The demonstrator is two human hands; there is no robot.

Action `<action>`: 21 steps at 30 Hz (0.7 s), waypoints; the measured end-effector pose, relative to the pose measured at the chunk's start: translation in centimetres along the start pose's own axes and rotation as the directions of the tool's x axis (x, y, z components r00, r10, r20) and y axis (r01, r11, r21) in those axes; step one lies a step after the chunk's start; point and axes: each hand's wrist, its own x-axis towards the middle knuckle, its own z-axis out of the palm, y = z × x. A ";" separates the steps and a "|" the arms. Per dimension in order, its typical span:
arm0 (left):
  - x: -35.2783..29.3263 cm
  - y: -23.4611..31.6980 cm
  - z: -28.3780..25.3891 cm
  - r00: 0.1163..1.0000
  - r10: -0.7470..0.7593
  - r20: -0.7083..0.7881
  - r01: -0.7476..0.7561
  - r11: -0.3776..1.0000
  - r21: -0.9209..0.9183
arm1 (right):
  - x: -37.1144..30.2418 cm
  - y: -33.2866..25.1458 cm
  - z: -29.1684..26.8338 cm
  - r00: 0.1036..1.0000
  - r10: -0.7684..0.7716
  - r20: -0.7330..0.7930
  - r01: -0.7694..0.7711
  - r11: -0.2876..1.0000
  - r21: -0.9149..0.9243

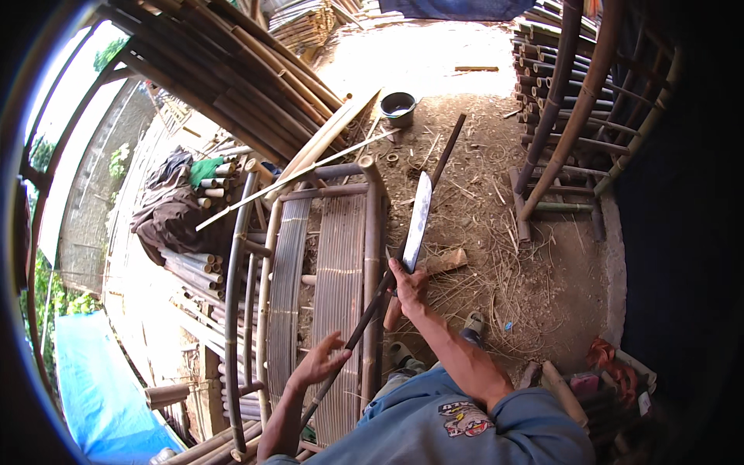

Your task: The person uses a large knife to split long bamboo poles into thin strips. They repeatedly strike the bamboo against a wooden block to separate the pieces and then arrange the resulting strips on a bamboo rack.

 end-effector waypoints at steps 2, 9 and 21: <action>-1.0 -3.5 -0.1 0.923 0.079 0.376 0.200 0.738 -0.645 | -1.7 -0.2 1.2 0.993 -0.096 0.068 0.103 0.990 -0.095; -3.9 -4.8 1.8 0.991 0.103 0.084 -0.004 0.655 -0.755 | -6.6 -8.1 1.7 0.689 -0.506 0.519 0.663 0.150 -0.734; -0.7 2.1 -1.9 0.862 0.030 -0.506 -0.288 0.850 -0.441 | -9.8 -5.9 5.9 0.235 -0.337 0.912 0.886 -0.312 -0.343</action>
